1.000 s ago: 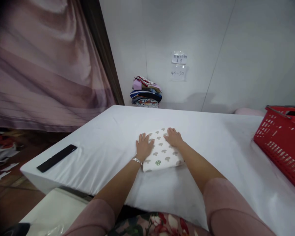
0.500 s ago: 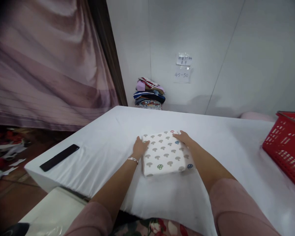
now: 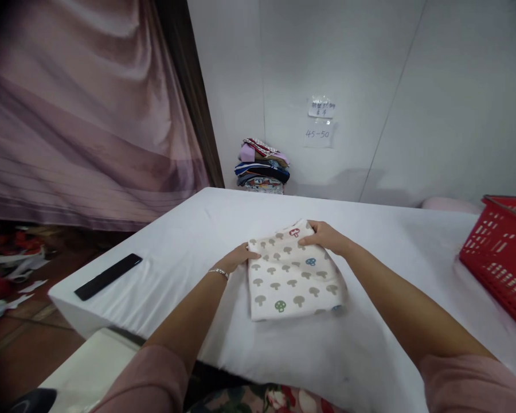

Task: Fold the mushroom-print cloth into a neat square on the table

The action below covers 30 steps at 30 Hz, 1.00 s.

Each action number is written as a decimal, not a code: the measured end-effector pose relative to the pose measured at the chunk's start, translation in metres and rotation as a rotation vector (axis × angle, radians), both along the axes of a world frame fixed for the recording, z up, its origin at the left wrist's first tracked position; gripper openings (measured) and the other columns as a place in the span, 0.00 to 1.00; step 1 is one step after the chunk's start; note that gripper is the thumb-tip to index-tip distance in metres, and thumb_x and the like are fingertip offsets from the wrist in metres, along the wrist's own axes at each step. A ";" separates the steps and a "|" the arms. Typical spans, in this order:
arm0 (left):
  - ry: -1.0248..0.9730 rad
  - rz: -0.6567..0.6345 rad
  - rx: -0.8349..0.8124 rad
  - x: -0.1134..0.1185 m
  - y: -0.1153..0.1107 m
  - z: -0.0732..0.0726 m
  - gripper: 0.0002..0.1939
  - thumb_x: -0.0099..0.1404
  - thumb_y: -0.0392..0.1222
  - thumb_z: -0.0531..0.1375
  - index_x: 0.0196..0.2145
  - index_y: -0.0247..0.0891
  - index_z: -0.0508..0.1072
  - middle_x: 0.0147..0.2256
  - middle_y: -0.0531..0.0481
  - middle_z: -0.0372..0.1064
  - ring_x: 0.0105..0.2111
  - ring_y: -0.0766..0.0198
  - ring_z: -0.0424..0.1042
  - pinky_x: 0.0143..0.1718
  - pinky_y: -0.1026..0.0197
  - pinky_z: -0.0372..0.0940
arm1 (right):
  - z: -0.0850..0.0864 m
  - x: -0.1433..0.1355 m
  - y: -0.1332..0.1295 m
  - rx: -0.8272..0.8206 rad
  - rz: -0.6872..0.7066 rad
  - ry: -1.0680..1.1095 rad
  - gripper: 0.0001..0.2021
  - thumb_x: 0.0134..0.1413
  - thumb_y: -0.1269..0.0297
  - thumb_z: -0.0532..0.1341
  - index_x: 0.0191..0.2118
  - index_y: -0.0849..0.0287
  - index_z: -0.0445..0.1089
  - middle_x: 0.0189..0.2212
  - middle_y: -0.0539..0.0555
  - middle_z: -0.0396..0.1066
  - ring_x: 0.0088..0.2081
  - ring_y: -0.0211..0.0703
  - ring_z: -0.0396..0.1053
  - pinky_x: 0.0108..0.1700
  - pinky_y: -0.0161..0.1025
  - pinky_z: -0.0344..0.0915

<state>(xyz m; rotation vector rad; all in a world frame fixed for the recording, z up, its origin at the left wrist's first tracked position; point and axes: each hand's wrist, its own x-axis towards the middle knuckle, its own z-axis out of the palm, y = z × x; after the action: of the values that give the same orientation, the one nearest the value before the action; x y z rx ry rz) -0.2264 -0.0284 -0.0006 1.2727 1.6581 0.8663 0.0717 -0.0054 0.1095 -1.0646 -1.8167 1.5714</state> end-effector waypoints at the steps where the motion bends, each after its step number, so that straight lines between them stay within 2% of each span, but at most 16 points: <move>1: -0.055 -0.043 -0.044 -0.002 -0.003 0.003 0.30 0.43 0.42 0.68 0.46 0.37 0.68 0.45 0.42 0.72 0.42 0.56 0.72 0.40 0.59 0.67 | 0.006 0.000 -0.009 0.026 0.005 -0.012 0.29 0.34 0.63 0.70 0.48 0.58 0.68 0.41 0.57 0.75 0.39 0.51 0.73 0.40 0.45 0.72; 3: -0.162 -0.151 -0.089 -0.004 -0.009 0.009 0.28 0.44 0.40 0.66 0.46 0.38 0.69 0.46 0.44 0.72 0.44 0.55 0.71 0.43 0.57 0.67 | 0.014 0.002 -0.024 0.060 0.007 -0.014 0.30 0.34 0.62 0.69 0.50 0.59 0.68 0.40 0.56 0.75 0.40 0.51 0.73 0.40 0.45 0.72; 6: -0.280 -0.326 -0.049 -0.001 -0.021 0.020 0.27 0.46 0.39 0.65 0.47 0.37 0.71 0.46 0.44 0.72 0.46 0.55 0.70 0.47 0.54 0.66 | 0.021 0.009 -0.041 0.100 0.016 -0.011 0.31 0.35 0.61 0.69 0.50 0.60 0.67 0.41 0.56 0.75 0.41 0.51 0.73 0.41 0.45 0.71; 8: -0.319 -0.393 -0.022 0.002 -0.032 0.026 0.26 0.48 0.39 0.63 0.48 0.36 0.71 0.46 0.43 0.72 0.47 0.55 0.70 0.49 0.53 0.65 | 0.026 0.016 -0.048 0.126 0.028 -0.009 0.31 0.36 0.61 0.69 0.51 0.60 0.67 0.42 0.57 0.74 0.42 0.52 0.72 0.41 0.44 0.71; 12: -0.408 -0.383 0.075 0.007 -0.053 0.032 0.26 0.50 0.38 0.62 0.48 0.35 0.71 0.47 0.42 0.72 0.48 0.54 0.69 0.50 0.52 0.63 | 0.032 0.031 -0.061 0.167 0.014 -0.019 0.30 0.37 0.62 0.70 0.51 0.59 0.67 0.42 0.57 0.74 0.42 0.52 0.72 0.42 0.45 0.71; 15: -0.428 -0.306 0.196 0.007 -0.058 0.043 0.26 0.49 0.38 0.64 0.48 0.34 0.71 0.47 0.43 0.72 0.48 0.54 0.69 0.49 0.53 0.64 | 0.035 0.043 -0.061 0.210 -0.081 -0.033 0.29 0.35 0.61 0.70 0.49 0.58 0.69 0.41 0.56 0.75 0.42 0.52 0.72 0.43 0.46 0.70; 16: -0.392 -0.266 0.250 0.007 -0.056 0.051 0.27 0.48 0.37 0.64 0.48 0.34 0.70 0.46 0.44 0.72 0.47 0.54 0.69 0.48 0.53 0.64 | 0.036 0.047 -0.057 0.233 -0.123 -0.032 0.28 0.35 0.61 0.70 0.48 0.58 0.70 0.40 0.56 0.75 0.41 0.52 0.72 0.43 0.46 0.70; 18: -0.258 -0.189 0.391 0.007 -0.048 0.078 0.27 0.47 0.37 0.65 0.47 0.34 0.70 0.45 0.46 0.72 0.45 0.55 0.70 0.47 0.54 0.65 | 0.043 0.052 -0.046 0.301 -0.202 -0.015 0.27 0.34 0.60 0.71 0.46 0.59 0.71 0.39 0.56 0.76 0.41 0.52 0.72 0.44 0.48 0.70; 22: 0.119 -0.096 0.838 0.011 -0.028 0.149 0.22 0.51 0.40 0.64 0.45 0.37 0.70 0.44 0.49 0.72 0.45 0.58 0.69 0.48 0.55 0.63 | 0.066 0.055 -0.017 0.571 -0.350 0.112 0.25 0.35 0.57 0.70 0.43 0.59 0.71 0.40 0.55 0.75 0.43 0.51 0.71 0.47 0.50 0.67; 24: 0.323 -0.079 1.043 0.012 -0.026 0.168 0.20 0.54 0.41 0.63 0.46 0.38 0.69 0.47 0.48 0.70 0.50 0.58 0.66 0.53 0.54 0.59 | 0.068 0.056 -0.011 0.737 -0.465 0.140 0.24 0.36 0.57 0.70 0.44 0.58 0.71 0.41 0.54 0.74 0.43 0.50 0.71 0.48 0.50 0.66; 25: 0.412 -0.085 1.104 0.012 -0.028 0.167 0.20 0.55 0.40 0.62 0.47 0.39 0.68 0.49 0.47 0.68 0.52 0.57 0.63 0.55 0.53 0.56 | 0.063 0.058 -0.011 0.809 -0.514 0.116 0.24 0.37 0.57 0.69 0.44 0.57 0.70 0.41 0.54 0.74 0.44 0.50 0.71 0.49 0.50 0.66; 26: 0.492 -0.102 1.129 0.012 -0.031 0.160 0.20 0.56 0.39 0.61 0.48 0.39 0.68 0.51 0.47 0.67 0.55 0.57 0.60 0.57 0.52 0.53 | 0.051 0.060 -0.013 0.867 -0.543 0.067 0.24 0.38 0.57 0.69 0.45 0.57 0.70 0.43 0.55 0.73 0.46 0.51 0.70 0.50 0.50 0.65; 27: 0.559 -0.131 1.116 0.012 -0.037 0.146 0.20 0.56 0.38 0.60 0.48 0.40 0.67 0.52 0.47 0.66 0.57 0.56 0.57 0.58 0.51 0.51 | 0.034 0.063 -0.018 0.908 -0.545 0.002 0.23 0.40 0.58 0.68 0.46 0.56 0.70 0.45 0.56 0.72 0.48 0.52 0.68 0.52 0.51 0.63; 28: 0.618 -0.179 1.064 0.011 -0.044 0.127 0.20 0.57 0.36 0.59 0.48 0.41 0.68 0.53 0.47 0.65 0.59 0.56 0.55 0.59 0.50 0.48 | 0.012 0.065 -0.024 0.930 -0.511 -0.070 0.22 0.42 0.59 0.67 0.46 0.55 0.70 0.47 0.56 0.71 0.51 0.52 0.66 0.54 0.50 0.61; 30: 0.715 -0.337 0.854 0.010 -0.061 0.079 0.21 0.55 0.31 0.57 0.47 0.44 0.69 0.53 0.49 0.66 0.59 0.57 0.55 0.60 0.50 0.47 | -0.043 0.071 -0.040 0.915 -0.384 -0.182 0.18 0.45 0.61 0.64 0.45 0.55 0.70 0.52 0.58 0.68 0.55 0.52 0.62 0.58 0.51 0.57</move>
<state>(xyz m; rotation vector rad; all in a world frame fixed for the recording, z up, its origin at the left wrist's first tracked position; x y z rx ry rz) -0.2169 -0.0891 0.0781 2.6053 1.5164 1.0095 0.1428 -0.0454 0.0667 -1.0054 -1.9581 0.3287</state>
